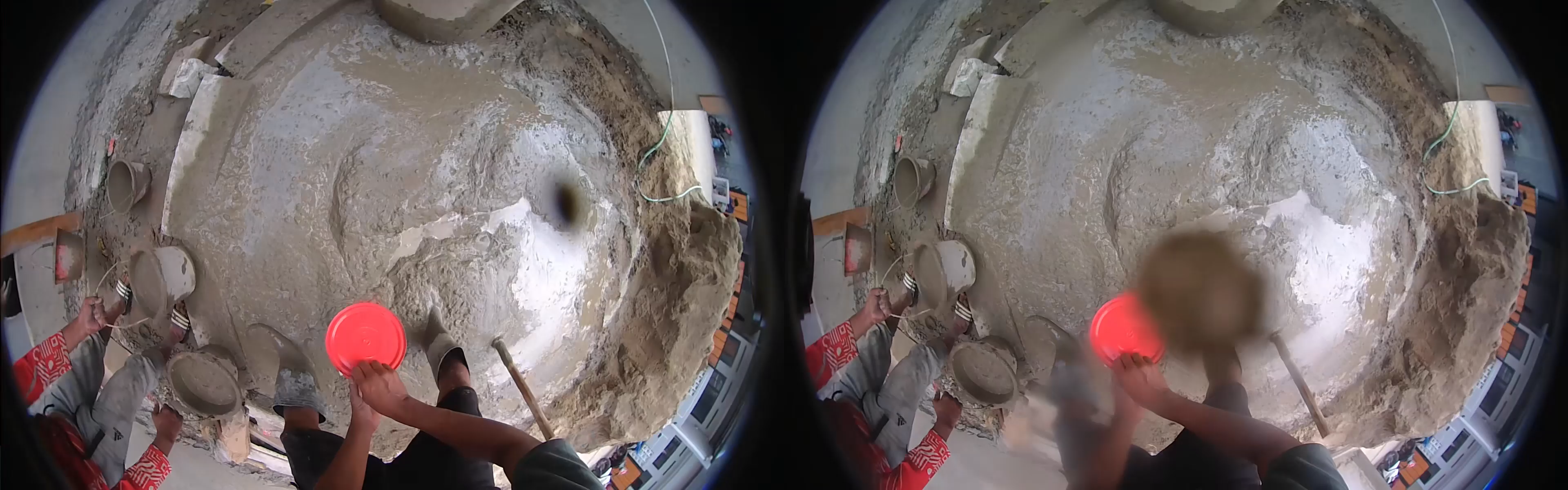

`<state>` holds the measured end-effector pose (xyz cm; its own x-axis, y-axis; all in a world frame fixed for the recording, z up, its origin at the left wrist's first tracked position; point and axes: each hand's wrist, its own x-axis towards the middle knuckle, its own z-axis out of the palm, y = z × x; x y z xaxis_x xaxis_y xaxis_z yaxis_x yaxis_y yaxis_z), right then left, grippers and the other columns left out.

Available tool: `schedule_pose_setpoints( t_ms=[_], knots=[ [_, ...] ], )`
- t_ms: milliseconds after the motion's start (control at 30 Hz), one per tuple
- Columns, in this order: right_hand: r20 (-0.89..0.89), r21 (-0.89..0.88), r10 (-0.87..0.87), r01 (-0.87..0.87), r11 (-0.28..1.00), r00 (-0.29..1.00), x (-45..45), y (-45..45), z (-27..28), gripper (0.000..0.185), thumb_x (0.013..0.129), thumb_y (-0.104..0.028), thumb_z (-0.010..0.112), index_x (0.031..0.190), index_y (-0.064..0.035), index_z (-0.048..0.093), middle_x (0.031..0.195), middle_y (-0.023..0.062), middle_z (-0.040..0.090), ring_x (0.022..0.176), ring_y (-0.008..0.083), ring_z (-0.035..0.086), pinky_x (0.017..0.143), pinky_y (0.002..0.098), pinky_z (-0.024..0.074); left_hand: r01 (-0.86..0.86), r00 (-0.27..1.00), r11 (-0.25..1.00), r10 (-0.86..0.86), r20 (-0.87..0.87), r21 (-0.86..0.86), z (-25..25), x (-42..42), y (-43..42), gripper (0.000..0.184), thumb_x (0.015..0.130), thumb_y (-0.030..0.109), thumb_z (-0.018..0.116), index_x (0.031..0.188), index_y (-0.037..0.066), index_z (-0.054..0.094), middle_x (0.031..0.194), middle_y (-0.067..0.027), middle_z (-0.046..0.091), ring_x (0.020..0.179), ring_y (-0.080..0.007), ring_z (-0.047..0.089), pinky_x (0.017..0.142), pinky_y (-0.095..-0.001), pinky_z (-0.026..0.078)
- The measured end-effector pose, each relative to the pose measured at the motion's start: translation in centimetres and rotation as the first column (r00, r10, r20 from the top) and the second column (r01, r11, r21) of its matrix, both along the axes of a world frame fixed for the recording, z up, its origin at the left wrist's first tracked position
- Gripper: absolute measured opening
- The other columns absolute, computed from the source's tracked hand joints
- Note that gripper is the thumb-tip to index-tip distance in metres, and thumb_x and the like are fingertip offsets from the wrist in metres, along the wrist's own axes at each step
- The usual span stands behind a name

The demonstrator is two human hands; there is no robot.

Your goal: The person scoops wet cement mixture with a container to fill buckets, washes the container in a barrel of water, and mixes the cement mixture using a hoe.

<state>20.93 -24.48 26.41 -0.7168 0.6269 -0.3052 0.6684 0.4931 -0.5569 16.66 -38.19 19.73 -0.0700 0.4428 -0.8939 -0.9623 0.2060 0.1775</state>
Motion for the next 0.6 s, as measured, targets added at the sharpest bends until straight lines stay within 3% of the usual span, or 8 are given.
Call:
schedule_pose_setpoints(
  t_ms=[67, 167, 267, 333, 433, 533, 600],
  knots=[
    [-0.046, -0.011, -0.065, 0.065, 0.998, 0.997, 1.9, 1.0, 2.8, 0.018, 0.073, -0.016, 0.064, 0.087, -0.0058, 0.058, 0.088, 0.0088, 0.06, 0.083, 0.0248, 0.065, 0.066, 0.0372, 0.055, 0.083, 0.997, 0.996, -0.083, -0.007, -0.014, 1.8, 0.7, 0.5, 0.074, 0.095, 0.07, 0.039, 0.143, 0.014, 0.044, 0.139, -0.0047, 0.053, 0.13, -0.0226, 0.049, 0.111, -0.0396, 0.037],
    [-0.151, 0.018, -0.13, 0.134, 0.991, 0.98, 5.3, 4.9, 7.2, 0.02, 0.073, -0.016, 0.064, 0.088, -0.0042, 0.059, 0.085, 0.0092, 0.061, 0.08, 0.0247, 0.065, 0.066, 0.0368, 0.0552, 0.179, 0.984, 0.984, -0.179, 0.001, -0.019, 11.2, 1.2, 9.1, 0.08, 0.093, 0.074, 0.037, 0.143, 0.012, 0.044, 0.141, -0.0057, 0.052, 0.132, -0.0238, 0.047, 0.113, -0.0408, 0.035],
    [-0.208, 0.066, -0.146, 0.163, 0.984, 0.967, 9.1, 8.0, 11.6, 0.022, 0.073, -0.016, 0.063, 0.091, -0.0028, 0.06, 0.084, 0.0097, 0.061, 0.078, 0.0245, 0.065, 0.065, 0.0368, 0.055, 0.339, 0.941, 0.939, -0.338, -0.017, 0.057, 16.4, 3.5, 13.6, 0.084, 0.09, 0.077, 0.037, 0.142, 0.012, 0.045, 0.142, -0.0063, 0.051, 0.133, -0.0238, 0.047, 0.113, -0.0406, 0.036],
    [-0.211, 0.094, -0.133, 0.156, 0.983, 0.968, 11.0, 10.5, 14.7, 0.024, 0.074, -0.017, 0.063, 0.093, -0.0021, 0.061, 0.086, 0.0102, 0.062, 0.079, 0.0245, 0.066, 0.064, 0.0368, 0.0548, 0.412, 0.906, 0.909, -0.401, -0.134, 0.067, 21.1, 6.0, 17.3, 0.084, 0.09, 0.077, 0.037, 0.143, 0.012, 0.045, 0.143, -0.0067, 0.051, 0.133, -0.0242, 0.047, 0.113, -0.041, 0.036],
    [-0.198, 0.12, -0.074, 0.099, 0.988, 0.977, 14.9, 14.8, 21.8, 0.023, 0.075, -0.018, 0.062, 0.092, -0.0028, 0.062, 0.09, 0.0104, 0.064, 0.083, 0.025, 0.066, 0.066, 0.037, 0.0546, 0.407, 0.903, 0.899, -0.37, -0.217, 0.161, 26.3, 9.6, 20.7, 0.083, 0.09, 0.076, 0.036, 0.141, 0.012, 0.047, 0.14, -0.0067, 0.054, 0.131, -0.0243, 0.05, 0.112, -0.0414, 0.038],
    [-0.315, 0.36, 0.02, 0.1, 0.928, 0.949, 19.7, 18.2, 29.8, 0.02, 0.077, -0.017, 0.065, 0.091, -0.004, 0.063, 0.09, 0.0086, 0.065, 0.083, 0.0242, 0.066, 0.068, 0.0374, 0.0537, 0.349, 0.937, 0.9, -0.328, -0.121, 0.261, 29.4, 11.6, 24.6, 0.081, 0.09, 0.075, 0.037, 0.136, 0.011, 0.051, 0.132, -0.0088, 0.058, 0.123, -0.0254, 0.056, 0.11, -0.041, 0.04],
    [-0.49, 0.293, -0.042, 0.209, 0.933, 0.871, 22.7, 19.2, 34.4, 0.016, 0.077, -0.016, 0.068, 0.089, -0.0056, 0.064, 0.088, 0.0074, 0.065, 0.082, 0.0233, 0.065, 0.068, 0.037, 0.0527, 0.466, 0.885, 0.826, -0.427, -0.187, 0.317, 30.8, 11.5, 28.2, 0.08, 0.088, 0.075, 0.039, 0.132, 0.01, 0.053, 0.128, -0.0119, 0.059, 0.118, -0.0266, 0.059, 0.105, -0.0431, 0.045]
  ],
)
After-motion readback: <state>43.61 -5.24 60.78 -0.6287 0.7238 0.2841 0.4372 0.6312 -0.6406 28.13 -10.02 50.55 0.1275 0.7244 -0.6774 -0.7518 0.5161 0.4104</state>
